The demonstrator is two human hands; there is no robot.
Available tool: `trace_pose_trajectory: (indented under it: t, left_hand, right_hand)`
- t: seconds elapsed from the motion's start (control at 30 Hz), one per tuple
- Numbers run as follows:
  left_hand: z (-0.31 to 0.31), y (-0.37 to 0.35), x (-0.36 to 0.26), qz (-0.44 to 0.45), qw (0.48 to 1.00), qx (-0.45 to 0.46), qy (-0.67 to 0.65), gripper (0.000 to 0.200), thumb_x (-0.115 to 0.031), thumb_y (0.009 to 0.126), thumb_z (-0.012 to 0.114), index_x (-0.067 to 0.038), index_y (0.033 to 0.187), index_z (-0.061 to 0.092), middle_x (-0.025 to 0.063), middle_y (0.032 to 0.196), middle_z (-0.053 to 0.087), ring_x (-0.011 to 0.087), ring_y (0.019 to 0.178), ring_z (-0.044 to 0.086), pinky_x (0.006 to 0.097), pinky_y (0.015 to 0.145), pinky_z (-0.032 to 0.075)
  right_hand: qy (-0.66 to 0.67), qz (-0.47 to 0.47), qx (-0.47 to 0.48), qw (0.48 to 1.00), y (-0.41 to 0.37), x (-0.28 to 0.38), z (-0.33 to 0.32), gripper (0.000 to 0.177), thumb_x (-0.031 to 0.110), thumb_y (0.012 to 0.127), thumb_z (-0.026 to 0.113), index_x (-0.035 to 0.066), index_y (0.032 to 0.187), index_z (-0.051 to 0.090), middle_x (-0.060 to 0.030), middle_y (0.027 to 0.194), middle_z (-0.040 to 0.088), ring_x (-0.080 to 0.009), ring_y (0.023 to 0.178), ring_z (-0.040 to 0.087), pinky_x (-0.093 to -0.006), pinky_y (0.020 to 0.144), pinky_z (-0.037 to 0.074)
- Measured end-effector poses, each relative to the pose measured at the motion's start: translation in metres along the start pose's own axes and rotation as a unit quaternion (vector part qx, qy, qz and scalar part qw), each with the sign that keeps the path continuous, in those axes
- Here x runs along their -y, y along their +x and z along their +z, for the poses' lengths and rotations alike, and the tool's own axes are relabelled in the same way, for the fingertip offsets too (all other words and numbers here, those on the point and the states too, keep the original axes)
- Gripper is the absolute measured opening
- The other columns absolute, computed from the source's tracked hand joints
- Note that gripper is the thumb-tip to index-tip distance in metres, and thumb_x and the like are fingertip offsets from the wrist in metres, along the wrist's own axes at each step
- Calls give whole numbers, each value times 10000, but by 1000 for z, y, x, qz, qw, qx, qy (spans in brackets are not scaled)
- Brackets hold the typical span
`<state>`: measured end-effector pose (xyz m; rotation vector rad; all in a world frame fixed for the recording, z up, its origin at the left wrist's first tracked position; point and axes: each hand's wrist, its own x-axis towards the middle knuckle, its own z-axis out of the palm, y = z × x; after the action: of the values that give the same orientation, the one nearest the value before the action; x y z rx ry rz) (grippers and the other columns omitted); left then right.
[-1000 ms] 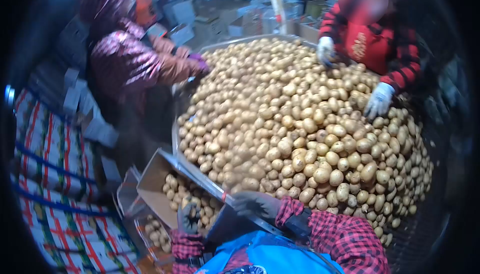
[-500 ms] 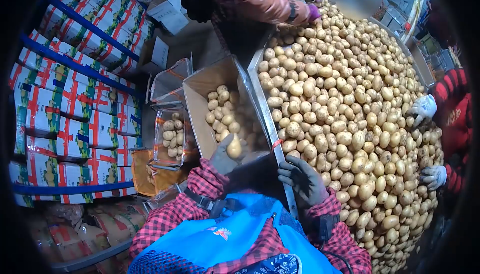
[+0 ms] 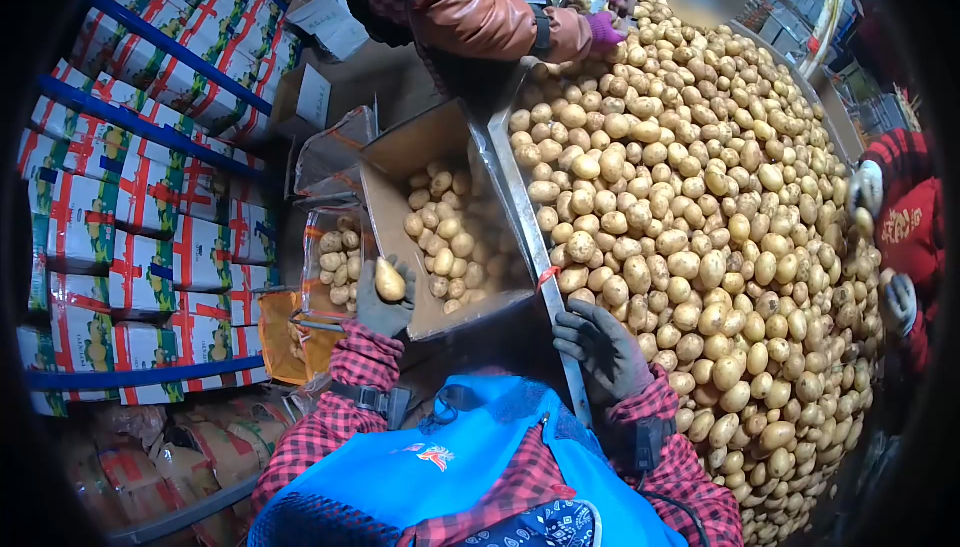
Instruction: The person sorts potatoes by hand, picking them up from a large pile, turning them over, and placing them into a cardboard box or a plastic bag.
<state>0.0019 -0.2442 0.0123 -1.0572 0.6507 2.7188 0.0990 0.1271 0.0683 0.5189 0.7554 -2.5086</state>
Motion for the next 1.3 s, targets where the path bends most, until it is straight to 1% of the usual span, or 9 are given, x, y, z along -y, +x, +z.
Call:
trace_pose_trajectory:
  t: [0.57, 0.7, 0.77, 0.9, 1.0, 1.1, 1.17, 1.23, 1.3]
  left_hand:
    - [-85, 26, -67, 95, 986, -70, -122, 321, -337, 844, 682, -140, 1093, 632, 42, 1001, 659, 204, 1012, 611, 423, 844, 576]
    - [-158, 8, -166, 265, 962, -47, -44, 410, -355, 886, 586, -124, 1218, 520, 99, 1190, 556, 265, 1139, 511, 467, 946, 483]
    - [-140, 0, -177, 277, 960, -41, -27, 454, -358, 911, 534, -118, 1288, 456, 117, 1277, 497, 286, 1215, 449, 469, 1004, 428]
    - [-2, -6, -104, 241, 965, -100, -27, 544, -363, 961, 429, -107, 1430, 326, 153, 1453, 380, 326, 1366, 326, 474, 1120, 319]
    - [52, 29, -31, 198, 955, 16, 220, 522, -283, 951, 441, -66, 1419, 358, 149, 1372, 440, 293, 1265, 405, 414, 1030, 376]
    - [77, 54, 34, 220, 839, 185, 461, 459, -161, 918, 498, -10, 1349, 454, 130, 1184, 574, 228, 1057, 569, 322, 851, 501]
    - [109, 29, 82, 227, 814, 223, 486, 397, -115, 921, 525, 17, 1295, 499, 121, 1147, 596, 210, 1022, 588, 312, 834, 507]
    - [115, 20, 118, 270, 759, 285, 519, 347, -150, 983, 484, 5, 1292, 509, 118, 1088, 605, 186, 939, 600, 280, 807, 508]
    - [91, 40, 139, 187, 752, 303, 554, 339, -117, 969, 512, 11, 1283, 517, 121, 1151, 597, 174, 984, 593, 284, 840, 497]
  right_hand:
    - [18, 9, 6, 1000, 1, 3, 2, 443, 324, 1010, 433, 21, 1333, 461, -184, 1227, 552, -288, 1135, 557, -409, 1019, 447]
    - [-25, -56, 16, 998, -9, 8, 17, 408, 289, 989, 492, 15, 1292, 492, -151, 1155, 581, -257, 1091, 575, -377, 964, 471]
    - [102, 12, -113, 988, -7, 13, 41, 266, 234, 950, 580, 9, 1092, 590, -67, 922, 598, -164, 888, 592, -291, 785, 481]
    - [114, 10, -87, 990, -4, 13, 28, 117, 190, 969, 547, 83, 924, 528, 44, 760, 382, -65, 678, 413, -207, 635, 416]
    - [28, -92, 63, 993, -12, 35, -18, 243, 223, 974, 528, 45, 1137, 555, -23, 984, 549, -127, 859, 530, -261, 786, 460]
    - [-417, -270, -262, 828, -97, 100, -18, 403, 212, 963, 551, 34, 1322, 510, -79, 1246, 571, -188, 1139, 538, -334, 992, 437]
    - [-355, -489, -358, 712, -155, 110, -30, 399, 167, 981, 513, 3, 1343, 472, -100, 1299, 538, -192, 1228, 488, -326, 1085, 361]
    - [-369, -540, -523, 547, -212, 121, -18, 431, 180, 971, 522, -9, 1353, 457, -110, 1330, 509, -186, 1226, 477, -312, 1057, 379]
    - [-344, -554, -577, 491, -245, 118, -57, 492, 150, 922, 571, -8, 1369, 438, -176, 1330, 501, -266, 1226, 495, -355, 1060, 381]
